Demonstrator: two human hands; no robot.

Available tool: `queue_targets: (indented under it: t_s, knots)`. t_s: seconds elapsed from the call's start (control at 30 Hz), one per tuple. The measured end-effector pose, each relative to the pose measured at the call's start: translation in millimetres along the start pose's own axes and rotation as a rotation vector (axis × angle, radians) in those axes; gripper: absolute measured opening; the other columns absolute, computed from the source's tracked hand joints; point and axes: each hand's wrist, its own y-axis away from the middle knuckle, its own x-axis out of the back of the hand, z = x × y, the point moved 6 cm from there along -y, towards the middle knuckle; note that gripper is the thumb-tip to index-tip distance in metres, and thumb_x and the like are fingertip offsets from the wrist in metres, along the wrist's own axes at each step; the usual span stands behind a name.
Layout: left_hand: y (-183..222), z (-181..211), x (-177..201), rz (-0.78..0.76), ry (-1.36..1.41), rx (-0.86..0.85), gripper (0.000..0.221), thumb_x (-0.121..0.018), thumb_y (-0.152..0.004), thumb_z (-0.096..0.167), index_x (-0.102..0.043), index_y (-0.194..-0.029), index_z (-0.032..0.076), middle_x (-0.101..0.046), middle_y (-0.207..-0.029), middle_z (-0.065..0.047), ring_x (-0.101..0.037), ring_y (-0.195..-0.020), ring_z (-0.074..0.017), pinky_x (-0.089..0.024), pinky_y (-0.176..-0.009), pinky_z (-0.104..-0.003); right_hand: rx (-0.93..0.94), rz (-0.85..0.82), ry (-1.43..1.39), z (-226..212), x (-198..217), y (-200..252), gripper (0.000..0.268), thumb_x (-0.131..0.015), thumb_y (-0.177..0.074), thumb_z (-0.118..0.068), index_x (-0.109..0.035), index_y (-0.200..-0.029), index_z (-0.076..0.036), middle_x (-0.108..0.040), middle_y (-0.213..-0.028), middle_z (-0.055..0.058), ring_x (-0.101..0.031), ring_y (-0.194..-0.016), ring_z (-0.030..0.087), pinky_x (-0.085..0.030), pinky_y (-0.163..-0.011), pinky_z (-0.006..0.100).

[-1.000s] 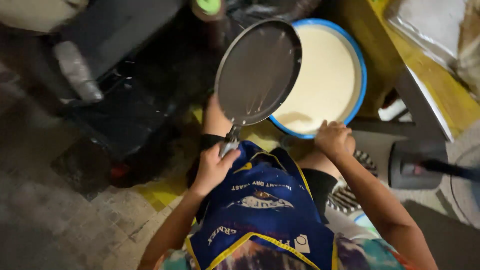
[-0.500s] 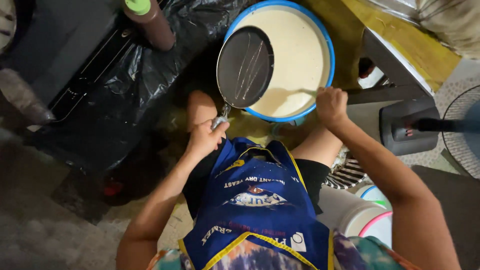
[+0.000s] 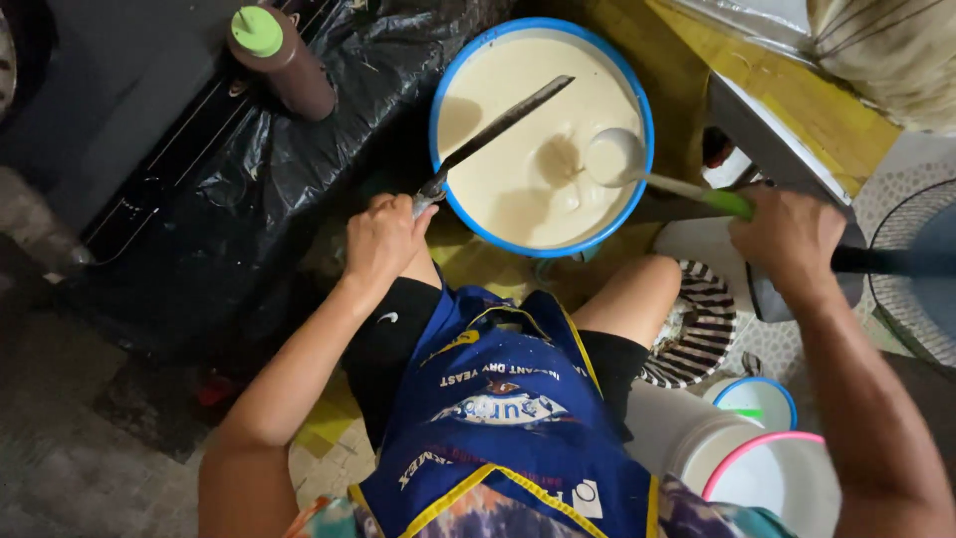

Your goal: Dipping frying pans into batter and cooking thin crepes on multiple burners

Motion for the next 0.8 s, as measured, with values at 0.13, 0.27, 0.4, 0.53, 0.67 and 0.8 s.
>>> queue_targets:
  t_s: [0.13, 0.27, 0.4, 0.53, 0.67, 0.8]
  knots:
    - [-20.5, -8.0, -51.2, -0.4, 0.527, 0.226, 0.063, -0.058, -0.095, 0.063, -0.068, -0.079, 0.002, -0.069, -0.075, -0.026, -0.066, -0.078, -0.0518, -0.046, -0.068, -0.058, -0.043, 0.022, -0.227, -4.0, -18.6, 18.6, 0.054, -0.054, -0.081, -0.04, -0.075, -0.13, -0.039, -0.08, -0.089, 0.017, -0.076, -0.089, 0.042, -0.056, -0.073, 0.049]
    - [-33.8, 16.1, 3.2, -0.833, 0.754, 0.605, 0.05, -0.053, -0.091, 0.06, -0.069, -0.071, 0.017, -0.07, -0.059, 0.005, -0.067, -0.05, -0.0093, -0.053, -0.06, -0.024, 0.006, 0.141, -0.286, -32.3, 1.9, 34.7, 0.053, -0.058, -0.08, -0.043, -0.075, -0.13, -0.038, -0.079, -0.096, 0.009, -0.076, -0.091, 0.035, -0.055, -0.071, 0.048]
    - [-25.9, 28.7, -43.6, -0.728, 1.338, 0.769, 0.051, -0.066, -0.094, 0.05, -0.069, -0.082, 0.001, -0.061, -0.055, -0.01, -0.053, -0.037, -0.0138, -0.04, -0.033, -0.027, 0.133, 0.516, -0.204, -64.0, 22.7, 47.2, 0.052, -0.067, -0.08, -0.043, -0.074, -0.131, -0.038, -0.073, -0.094, -0.001, -0.074, -0.084, 0.027, -0.056, -0.062, 0.042]
    - [-28.1, 16.9, -58.6, -0.582, 1.38, 0.812, 0.052, -0.069, -0.093, 0.048, -0.069, -0.082, -0.003, -0.062, -0.052, -0.012, -0.055, -0.034, -0.0154, -0.044, -0.028, -0.029, 0.185, 0.766, -0.099, -79.7, 30.7, 47.9, 0.059, -0.078, -0.075, -0.037, -0.074, -0.134, -0.036, -0.068, -0.089, -0.006, -0.072, -0.083, 0.019, -0.06, -0.066, 0.034]
    - [-17.0, 0.5, -62.3, -0.528, 1.258, 0.895, 0.051, -0.073, -0.088, 0.056, -0.074, -0.078, 0.006, -0.065, -0.05, -0.009, -0.06, -0.033, -0.0172, -0.046, -0.027, -0.032, 0.175, 0.799, -0.087, -89.9, 53.6, 41.5, 0.06, -0.08, -0.077, -0.036, -0.072, -0.136, -0.034, -0.069, -0.091, -0.003, -0.072, -0.08, 0.021, -0.06, -0.065, 0.034]
    - [4.9, 13.3, -57.2, -0.574, 1.573, 0.967, 0.05, -0.065, -0.095, 0.054, -0.068, -0.084, 0.005, -0.059, -0.053, -0.007, -0.053, -0.034, -0.0153, -0.043, -0.028, -0.028, 0.173, 0.851, -0.1, -97.3, 67.3, 37.0, 0.057, -0.082, -0.078, -0.034, -0.073, -0.134, -0.032, -0.068, -0.088, -0.003, -0.072, -0.078, 0.02, -0.059, -0.064, 0.032]
